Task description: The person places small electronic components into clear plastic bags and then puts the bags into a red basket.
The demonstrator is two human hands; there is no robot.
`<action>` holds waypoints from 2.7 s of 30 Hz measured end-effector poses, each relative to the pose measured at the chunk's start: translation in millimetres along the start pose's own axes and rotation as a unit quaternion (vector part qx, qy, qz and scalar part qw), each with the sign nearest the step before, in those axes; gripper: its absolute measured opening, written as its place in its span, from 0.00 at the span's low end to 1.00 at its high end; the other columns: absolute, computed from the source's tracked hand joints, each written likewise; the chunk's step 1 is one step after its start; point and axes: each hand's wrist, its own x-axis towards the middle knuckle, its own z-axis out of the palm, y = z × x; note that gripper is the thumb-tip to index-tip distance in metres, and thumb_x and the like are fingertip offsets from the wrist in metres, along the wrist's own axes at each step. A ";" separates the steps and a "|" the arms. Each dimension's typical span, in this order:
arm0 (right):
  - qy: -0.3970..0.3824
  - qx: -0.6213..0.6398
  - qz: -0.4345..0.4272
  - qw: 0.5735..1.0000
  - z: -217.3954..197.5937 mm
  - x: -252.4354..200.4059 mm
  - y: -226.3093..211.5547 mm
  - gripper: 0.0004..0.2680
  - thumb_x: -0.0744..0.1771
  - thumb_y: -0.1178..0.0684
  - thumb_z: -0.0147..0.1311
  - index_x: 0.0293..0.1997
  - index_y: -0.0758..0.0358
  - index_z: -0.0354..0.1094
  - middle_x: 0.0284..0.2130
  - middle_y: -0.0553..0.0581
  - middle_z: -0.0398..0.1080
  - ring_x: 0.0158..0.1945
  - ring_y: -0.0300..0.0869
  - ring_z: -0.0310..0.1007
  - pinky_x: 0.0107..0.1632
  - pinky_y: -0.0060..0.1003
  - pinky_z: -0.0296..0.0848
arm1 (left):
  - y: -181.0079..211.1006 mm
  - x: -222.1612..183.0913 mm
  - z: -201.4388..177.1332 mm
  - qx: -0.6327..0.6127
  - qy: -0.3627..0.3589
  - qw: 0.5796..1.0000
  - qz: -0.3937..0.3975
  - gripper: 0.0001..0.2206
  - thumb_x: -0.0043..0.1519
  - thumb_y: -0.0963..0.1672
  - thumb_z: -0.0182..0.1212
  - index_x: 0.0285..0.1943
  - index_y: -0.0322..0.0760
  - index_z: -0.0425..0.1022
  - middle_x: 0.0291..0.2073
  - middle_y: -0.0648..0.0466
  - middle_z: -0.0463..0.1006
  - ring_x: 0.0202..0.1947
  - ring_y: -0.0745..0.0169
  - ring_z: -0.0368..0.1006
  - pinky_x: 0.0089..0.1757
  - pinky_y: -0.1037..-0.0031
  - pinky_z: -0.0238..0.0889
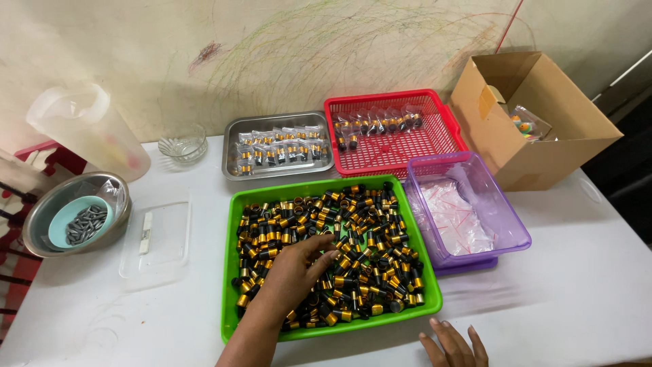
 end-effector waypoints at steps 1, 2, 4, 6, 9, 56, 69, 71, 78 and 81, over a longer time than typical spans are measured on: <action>0.001 -0.001 0.000 1.000 0.2 0.9 0.8 0.07 0.71 0.49 0.44 0.48 0.45 0.70 0.56 0.48 0.73 0.54 0.45 0.78 0.70 0.53 0.62 | 0.0 0.2 0.2 0.000 0.000 1.000 0.001 0.22 0.64 0.51 0.58 0.67 0.46 0.75 0.53 0.55 0.85 0.52 0.56 0.82 0.50 0.63 0.73; 0.006 -0.004 -0.007 1.000 0.4 1.9 1.5 0.07 0.71 0.49 0.44 0.48 0.45 0.70 0.56 0.48 0.72 0.54 0.44 0.77 0.69 0.52 0.63 | 0.1 0.5 0.4 0.001 -0.001 1.000 -0.004 0.22 0.64 0.51 0.58 0.67 0.46 0.74 0.54 0.55 0.85 0.53 0.55 0.82 0.51 0.63 0.73; 0.010 -0.008 -0.013 1.000 -0.4 1.7 -0.4 0.07 0.72 0.50 0.43 0.48 0.44 0.70 0.57 0.48 0.72 0.54 0.43 0.77 0.69 0.52 0.63 | 1.5 -1.0 -0.1 0.003 -0.003 1.000 -0.009 0.22 0.64 0.51 0.58 0.67 0.46 0.74 0.54 0.55 0.85 0.53 0.55 0.81 0.51 0.63 0.73; 0.005 -0.004 0.010 1.000 -0.6 2.2 -3.2 0.10 0.72 0.46 0.38 0.49 0.45 0.69 0.56 0.48 0.73 0.55 0.44 0.77 0.69 0.52 0.62 | 5.1 -2.0 -1.6 0.004 -0.006 1.000 -0.013 0.23 0.64 0.51 0.58 0.68 0.46 0.74 0.55 0.55 0.84 0.54 0.55 0.81 0.52 0.62 0.73; -0.009 -0.007 0.015 1.000 -3.0 2.9 -2.8 0.09 0.71 0.47 0.40 0.49 0.44 0.70 0.57 0.48 0.73 0.55 0.45 0.78 0.70 0.53 0.63 | 3.2 -0.8 -1.3 0.008 -0.005 1.000 -0.006 0.23 0.64 0.52 0.58 0.67 0.46 0.74 0.54 0.55 0.85 0.52 0.55 0.82 0.51 0.63 0.73; -0.086 0.023 0.044 0.995 38.0 -86.2 33.8 0.08 0.66 0.39 0.48 0.44 0.35 0.75 0.57 0.40 0.71 0.56 0.39 0.76 0.67 0.53 0.63 | -40.5 15.8 14.6 0.201 0.157 0.959 0.121 0.19 0.65 0.50 0.60 0.63 0.42 0.76 0.59 0.50 0.78 0.62 0.50 0.69 0.61 0.53 0.58; -0.087 0.021 0.015 0.996 21.0 -52.6 30.9 0.11 0.67 0.37 0.47 0.48 0.38 0.74 0.60 0.42 0.68 0.56 0.41 0.77 0.66 0.48 0.66 | -71.4 24.6 28.4 0.271 0.097 0.954 0.085 0.24 0.63 0.54 0.63 0.66 0.43 0.74 0.71 0.43 0.64 0.73 0.38 0.53 0.66 0.45 0.46; -0.073 0.047 0.020 0.996 19.8 -52.3 35.5 0.15 0.66 0.30 0.45 0.46 0.41 0.74 0.59 0.46 0.69 0.55 0.41 0.78 0.64 0.52 0.69 | -73.8 24.9 29.6 0.269 0.103 0.953 0.094 0.24 0.63 0.53 0.64 0.66 0.43 0.74 0.71 0.43 0.64 0.73 0.37 0.54 0.66 0.45 0.47; -0.013 0.156 -0.008 0.988 8.8 -23.3 11.5 0.11 0.69 0.38 0.45 0.48 0.44 0.72 0.58 0.51 0.68 0.56 0.43 0.76 0.67 0.56 0.70 | -74.9 25.4 31.7 0.266 0.096 0.954 0.095 0.23 0.62 0.52 0.65 0.64 0.43 0.74 0.72 0.41 0.62 0.74 0.36 0.52 0.66 0.47 0.45; 0.008 0.235 -0.119 0.965 42.7 -21.9 21.5 0.16 0.62 0.53 0.70 0.53 0.57 0.71 0.54 0.58 0.68 0.51 0.52 0.78 0.58 0.55 0.81 | -79.5 27.8 34.1 0.281 0.102 0.948 0.109 0.23 0.61 0.53 0.66 0.62 0.44 0.76 0.71 0.39 0.63 0.72 0.34 0.54 0.65 0.46 0.47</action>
